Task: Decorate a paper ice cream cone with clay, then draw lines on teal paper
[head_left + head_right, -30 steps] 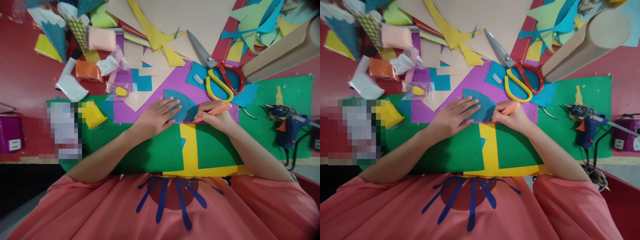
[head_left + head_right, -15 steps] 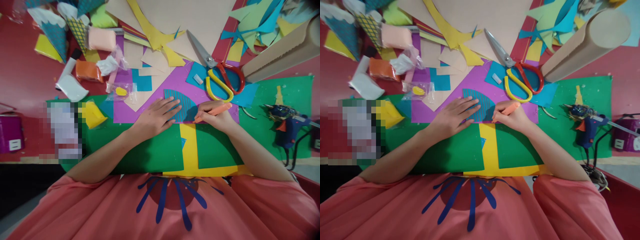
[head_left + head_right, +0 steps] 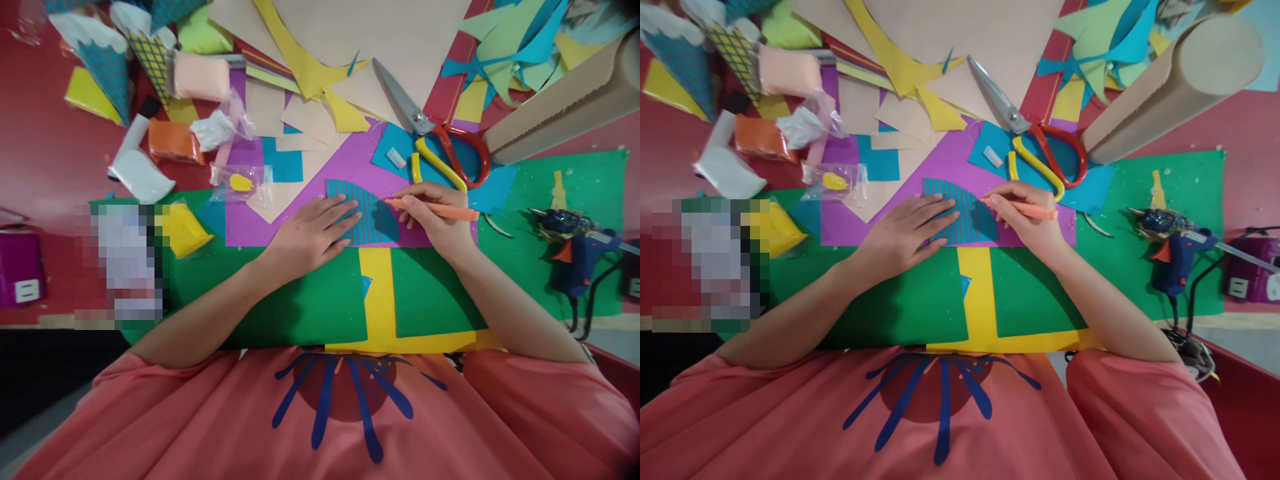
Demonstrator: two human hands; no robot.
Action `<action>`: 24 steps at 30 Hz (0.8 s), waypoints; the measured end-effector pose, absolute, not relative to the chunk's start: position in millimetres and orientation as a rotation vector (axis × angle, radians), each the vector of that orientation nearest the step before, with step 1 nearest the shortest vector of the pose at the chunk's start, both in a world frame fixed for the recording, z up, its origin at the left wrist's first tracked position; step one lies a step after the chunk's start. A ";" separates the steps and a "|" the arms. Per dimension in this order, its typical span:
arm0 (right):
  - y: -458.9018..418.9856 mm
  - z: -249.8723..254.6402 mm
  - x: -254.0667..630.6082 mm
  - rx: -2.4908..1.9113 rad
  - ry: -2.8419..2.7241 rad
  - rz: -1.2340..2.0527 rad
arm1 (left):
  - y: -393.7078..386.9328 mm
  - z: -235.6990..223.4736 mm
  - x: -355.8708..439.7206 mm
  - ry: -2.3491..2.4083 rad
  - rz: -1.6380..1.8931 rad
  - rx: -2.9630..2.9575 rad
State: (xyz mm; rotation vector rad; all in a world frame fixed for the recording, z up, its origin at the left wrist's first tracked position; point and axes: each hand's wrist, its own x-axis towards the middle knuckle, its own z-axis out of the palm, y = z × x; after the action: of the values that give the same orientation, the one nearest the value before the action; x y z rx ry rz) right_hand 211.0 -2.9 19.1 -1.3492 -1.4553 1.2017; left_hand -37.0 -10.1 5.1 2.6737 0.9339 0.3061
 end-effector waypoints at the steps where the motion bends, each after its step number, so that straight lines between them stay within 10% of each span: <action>1: -2.7 19.2 211.0 -1.356 -1.455 1.208 | -10.1 5.4 -37.0 0.939 0.303 2.667; 24: -1.5 17.3 212.3 -1.349 -1.591 1.160 | -9.1 4.5 -37.3 0.931 0.358 2.684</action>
State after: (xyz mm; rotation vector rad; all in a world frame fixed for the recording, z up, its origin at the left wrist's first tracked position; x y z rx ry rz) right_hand 212.3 -1.5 17.3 -1.3495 -1.5914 1.1603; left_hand -37.3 -9.1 4.5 2.6839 0.9306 0.3582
